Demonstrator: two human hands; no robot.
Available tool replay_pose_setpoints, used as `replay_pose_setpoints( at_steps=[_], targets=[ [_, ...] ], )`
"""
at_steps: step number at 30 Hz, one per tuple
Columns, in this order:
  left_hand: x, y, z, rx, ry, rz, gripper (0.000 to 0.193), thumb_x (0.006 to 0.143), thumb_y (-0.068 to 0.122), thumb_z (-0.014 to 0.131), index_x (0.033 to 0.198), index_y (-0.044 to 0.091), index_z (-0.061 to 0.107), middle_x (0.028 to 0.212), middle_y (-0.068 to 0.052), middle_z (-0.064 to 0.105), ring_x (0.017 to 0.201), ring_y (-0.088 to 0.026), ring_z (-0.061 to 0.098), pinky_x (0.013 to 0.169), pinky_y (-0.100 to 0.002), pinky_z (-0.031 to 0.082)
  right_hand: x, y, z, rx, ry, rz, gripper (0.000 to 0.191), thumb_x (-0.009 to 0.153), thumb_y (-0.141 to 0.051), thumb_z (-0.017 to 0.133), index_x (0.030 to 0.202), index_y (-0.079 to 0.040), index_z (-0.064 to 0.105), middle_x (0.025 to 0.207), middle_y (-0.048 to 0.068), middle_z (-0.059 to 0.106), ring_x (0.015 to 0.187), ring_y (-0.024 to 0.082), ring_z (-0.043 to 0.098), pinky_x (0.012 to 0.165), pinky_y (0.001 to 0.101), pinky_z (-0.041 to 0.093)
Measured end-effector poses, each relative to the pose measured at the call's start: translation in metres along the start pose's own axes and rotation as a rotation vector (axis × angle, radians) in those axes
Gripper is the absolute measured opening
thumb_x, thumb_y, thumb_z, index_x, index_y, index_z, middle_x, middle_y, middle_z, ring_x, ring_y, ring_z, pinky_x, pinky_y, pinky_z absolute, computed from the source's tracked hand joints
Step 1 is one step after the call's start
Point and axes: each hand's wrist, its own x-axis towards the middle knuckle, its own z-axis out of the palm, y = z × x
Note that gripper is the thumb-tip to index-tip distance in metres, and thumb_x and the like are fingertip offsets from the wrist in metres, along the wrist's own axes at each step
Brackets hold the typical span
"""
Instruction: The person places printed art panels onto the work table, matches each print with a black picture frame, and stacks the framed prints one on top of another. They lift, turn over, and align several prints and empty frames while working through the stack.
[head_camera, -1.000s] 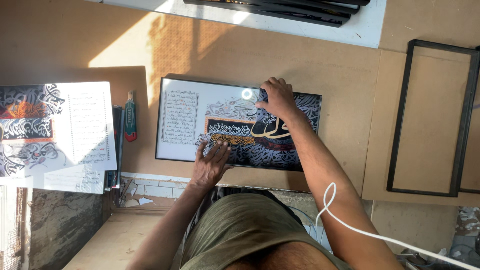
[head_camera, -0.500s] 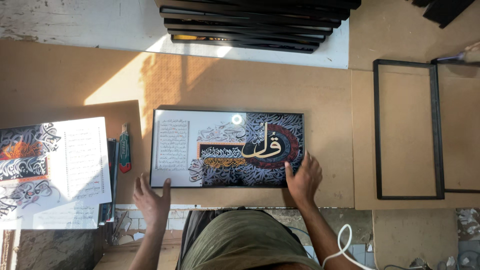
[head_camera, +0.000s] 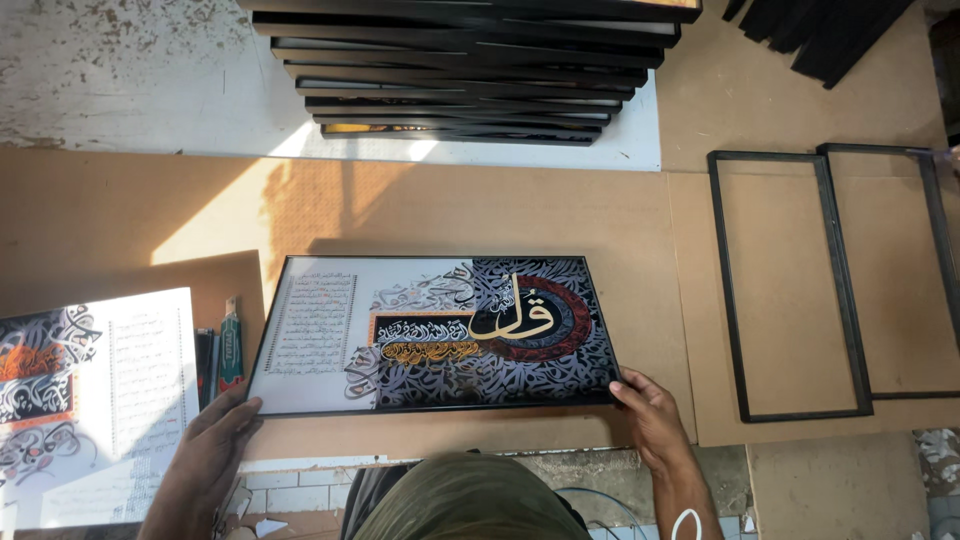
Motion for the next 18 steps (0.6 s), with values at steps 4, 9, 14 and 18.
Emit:
replay_pose_setpoints(
  at_steps=[4,9,14,18],
  targets=[
    [-0.035,0.063,0.012,-0.108,-0.083,0.207,0.053,0.095,0.005,0.059,0.145,-0.009,0.05,0.131,-0.022,0.062,0.126,-0.028,0.057,0.106,-0.035,0.047,-0.015,-0.06,0.015,0.163,0.001,-0.127,0.045,0.089,0.001,0.067,0.132,0.009,0.06,0.114,0.013,0.072,0.104,0.018,0.067,0.095,0.0335,0.052],
    [-0.056,0.19,0.047,-0.044,-0.144,0.542,0.05,0.099,0.002,0.059,0.146,-0.011,0.049,0.132,-0.021,0.061,0.125,-0.025,0.061,0.107,-0.032,0.048,-0.004,-0.189,0.026,0.139,-0.008,-0.546,0.045,0.099,0.004,0.062,0.143,0.009,0.055,0.122,0.013,0.07,0.108,0.015,0.067,0.096,0.0268,0.052],
    [-0.051,0.333,0.13,-0.026,-0.318,0.888,0.041,0.096,0.002,0.055,0.136,-0.009,0.053,0.119,-0.017,0.066,0.112,-0.018,0.069,0.102,-0.027,0.059,0.066,-0.356,0.071,0.021,-0.153,-0.788,0.035,0.104,0.004,0.059,0.138,0.012,0.06,0.126,0.013,0.071,0.114,0.019,0.07,0.102,0.0305,0.057],
    [-0.022,0.415,0.186,0.152,-0.227,0.976,0.037,0.099,0.004,0.062,0.135,-0.001,0.064,0.111,-0.007,0.072,0.095,-0.01,0.06,0.088,-0.025,0.05,0.142,-0.441,0.106,-0.151,-0.184,-0.852,0.03,0.109,-0.006,0.064,0.136,0.006,0.066,0.12,0.009,0.073,0.105,0.015,0.069,0.089,0.0293,0.053]
  ],
)
